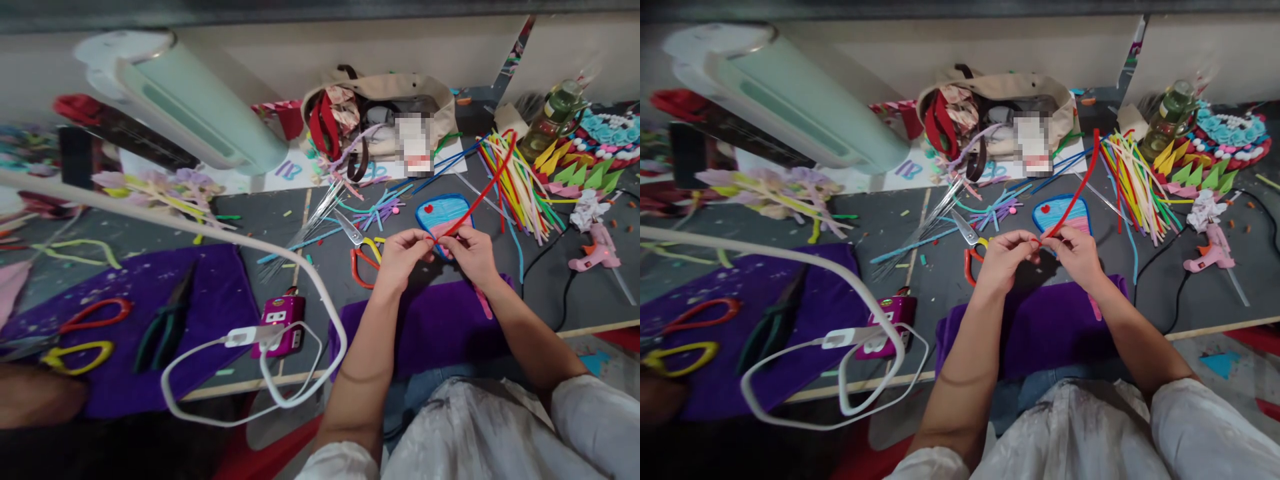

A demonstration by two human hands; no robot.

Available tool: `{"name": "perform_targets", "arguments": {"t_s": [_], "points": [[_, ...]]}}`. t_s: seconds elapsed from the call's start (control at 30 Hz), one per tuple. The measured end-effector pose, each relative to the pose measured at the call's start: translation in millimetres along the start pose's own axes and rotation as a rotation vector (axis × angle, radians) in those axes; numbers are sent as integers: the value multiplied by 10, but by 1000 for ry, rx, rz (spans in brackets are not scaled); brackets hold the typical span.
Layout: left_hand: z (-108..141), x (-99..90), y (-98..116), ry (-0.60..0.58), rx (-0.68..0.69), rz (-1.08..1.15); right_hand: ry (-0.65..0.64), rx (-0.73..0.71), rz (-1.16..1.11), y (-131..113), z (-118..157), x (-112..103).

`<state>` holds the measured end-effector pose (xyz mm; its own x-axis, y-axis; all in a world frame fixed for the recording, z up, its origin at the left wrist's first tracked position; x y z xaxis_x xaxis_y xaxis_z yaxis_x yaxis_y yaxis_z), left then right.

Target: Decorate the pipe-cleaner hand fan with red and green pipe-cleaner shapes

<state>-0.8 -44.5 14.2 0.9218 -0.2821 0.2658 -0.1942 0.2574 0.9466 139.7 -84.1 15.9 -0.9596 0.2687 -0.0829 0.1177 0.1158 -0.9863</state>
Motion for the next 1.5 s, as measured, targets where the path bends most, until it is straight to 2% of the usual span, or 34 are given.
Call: {"name": "perform_targets", "arguments": {"t_s": [0.2, 0.3, 0.47, 0.6, 0.77, 1.17, 1.33, 1.5], "points": [[15, -62, 21, -131, -33, -84, -105, 18, -34, -23, -22, -2], [17, -77, 24, -149, -61, -52, -143, 65, -60, -4, -38, -12], [6, -33, -16, -142, -116, 113, -48, 87, -116, 37, -32, -26], [-5, 50, -67, -91, -123, 225, 41, 65, -152, 45, 0, -4], [-13, 75, -66, -26, -125, 256, 77, 45, -85, 41, 13, -2], [-15, -21, -32, -183, -145, 134, -78, 35, -56, -16, -26, -47], [-34, -13, -45, -169, -143, 149, -153, 93, -115, -23, -62, -72], [-39, -7, -39, -156, -128, 165, -147, 95, -116, 9, -77, -100]]}}
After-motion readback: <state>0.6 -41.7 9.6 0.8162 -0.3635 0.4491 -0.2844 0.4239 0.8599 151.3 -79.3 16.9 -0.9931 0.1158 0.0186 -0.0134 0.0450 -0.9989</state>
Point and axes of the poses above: each hand's wrist, its own z-axis away from the middle knuckle, its own x-axis out of the palm, y = z × x, the point moved 2 cm from there along -z, towards the middle knuckle
